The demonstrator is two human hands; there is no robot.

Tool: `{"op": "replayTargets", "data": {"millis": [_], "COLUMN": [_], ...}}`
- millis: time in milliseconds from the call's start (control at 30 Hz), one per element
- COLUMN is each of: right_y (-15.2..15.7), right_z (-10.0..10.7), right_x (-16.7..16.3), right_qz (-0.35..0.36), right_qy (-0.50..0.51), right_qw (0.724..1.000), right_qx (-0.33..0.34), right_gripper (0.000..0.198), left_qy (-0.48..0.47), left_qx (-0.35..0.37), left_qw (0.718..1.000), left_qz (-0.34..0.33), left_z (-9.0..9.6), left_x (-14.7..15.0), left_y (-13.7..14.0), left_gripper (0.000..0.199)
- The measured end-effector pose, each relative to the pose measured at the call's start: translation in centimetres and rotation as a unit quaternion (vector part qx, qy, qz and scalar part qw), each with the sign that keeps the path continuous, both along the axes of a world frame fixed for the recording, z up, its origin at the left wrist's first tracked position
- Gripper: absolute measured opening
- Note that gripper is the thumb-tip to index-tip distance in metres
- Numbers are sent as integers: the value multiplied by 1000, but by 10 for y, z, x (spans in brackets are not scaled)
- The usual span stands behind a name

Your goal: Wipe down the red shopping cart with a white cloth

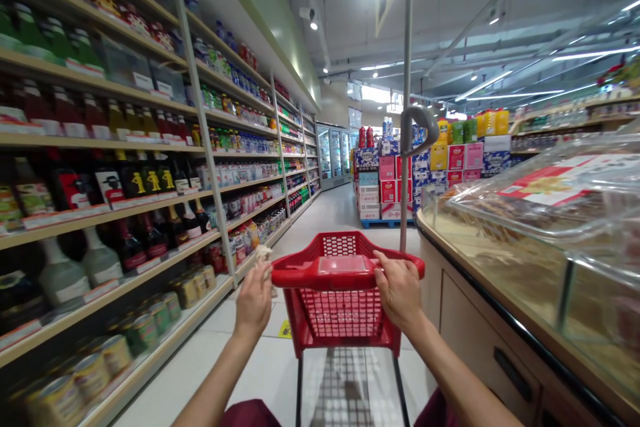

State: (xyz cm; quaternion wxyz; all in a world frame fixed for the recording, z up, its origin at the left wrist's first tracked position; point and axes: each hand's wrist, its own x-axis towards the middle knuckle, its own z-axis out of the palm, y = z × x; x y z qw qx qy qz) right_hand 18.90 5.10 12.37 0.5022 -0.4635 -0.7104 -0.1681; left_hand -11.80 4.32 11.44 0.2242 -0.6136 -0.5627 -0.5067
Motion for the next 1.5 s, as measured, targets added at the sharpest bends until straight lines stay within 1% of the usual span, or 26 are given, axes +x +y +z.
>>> {"op": "replayTargets", "data": {"millis": [67, 133, 233, 267, 333, 400, 433, 467, 533, 600, 667, 700, 733, 800, 867, 900, 967, 1033, 1100, 1167, 1200, 1233, 1300, 1367, 1433, 1500], "right_y": [3, 5, 6, 5, 2, -1, -2, -4, -5, -6, -5, -4, -4, -2, -1, 0, 0, 0, 0, 0, 0, 1, 2, 3, 2, 1], "right_z": [-1, -2, -2, -2, -2, -1, -1, -1, -1, 0, 1, 1, 1, 2, 1, 1, 0, -1, -1, -2, -2, -2, -3, -4, -4, -4], "right_x": [3, 8, 13, 13, 11, 8, 7, 6, 4, 1, -2, -3, -4, -3, 0, 3, 8, 9, 7, 3, 1, 0, 0, 3, 5, 6], "right_qz": [-9, -9, -6, -7, -11, -12, -8, -3, 10, 21, 27, 27, 24, 17, 16, 18, 20, 22, 24, 24, 21, 18, 11, 12, 18, 25], "right_qy": [10, 6, -5, -6, -5, -5, -8, -10, -17, -22, -19, -11, -1, 18, 20, 15, 6, -2, -6, -3, 1, 5, 6, -3, -17, -27], "right_qw": [1000, 1000, 1000, 1000, 1000, 1000, 1000, 1000, 1000, 1000, 999, 1000, 1000, 1000, 1000, 1000, 1000, 1000, 1000, 1000, 1000, 1000, 1000, 1000, 999, 999], "right_qx": [0, -3, 0, 2, 8, 13, 15, 15, 13, 9, 7, 7, 6, 6, 6, 7, 7, 6, 7, 9, 9, 9, 12, 16, 20, 21], "right_gripper": [35, 35, 36, 36, 35, 35, 35, 34, 34, 34, 35, 35, 35, 35, 35, 35, 35, 35, 35, 35, 35, 35, 35, 35, 35, 35], "left_qy": [-32, -47, -37, -12, 72, 152, 174, 186, 187, 163, 121, 107, 102, 113, 123, 132, 164, 183, 137, 66, 49, 52, 100, 146, 175, 158], "left_qx": [-4, 14, 48, 56, 52, 25, 10, -4, -27, -44, -53, -58, -64, -67, -40, -21, 8, 15, 15, 15, 12, 9, 6, 23, 27, 13], "left_qw": [999, 999, 997, 997, 990, 977, 973, 972, 975, 984, 991, 992, 992, 991, 991, 989, 982, 978, 989, 998, 999, 999, 993, 985, 978, 984], "left_qz": [-3, -18, -42, -58, -111, -151, -154, -147, -114, -60, 5, 24, 30, 1, -41, -62, -97, -103, -59, -3, 6, -3, -57, -95, -108, -85], "left_z": [-4, -5, 3, 8, 16, 23, 25, 27, 29, 32, 35, 36, 37, 36, 31, 29, 23, 19, 19, 21, 22, 22, 20, 18, 17, 20], "left_x": [5, 13, 28, 36, 55, 73, 77, 77, 65, 43, 30, 30, 36, 59, 82, 88, 83, 61, 36, 26, 30, 38, 60, 76, 72, 56], "left_y": [1, 1, -4, -6, -12, -17, -17, -17, -13, -6, -1, 0, 0, -4, -9, -11, -12, -10, -5, -3, -3, -5, -9, -12, -12, -8], "left_gripper": [30, 29, 26, 25, 25, 28, 30, 30, 27, 27, 29, 29, 29, 25, 22, 21, 22, 22, 22, 24, 24, 23, 21, 23, 24, 24]}}
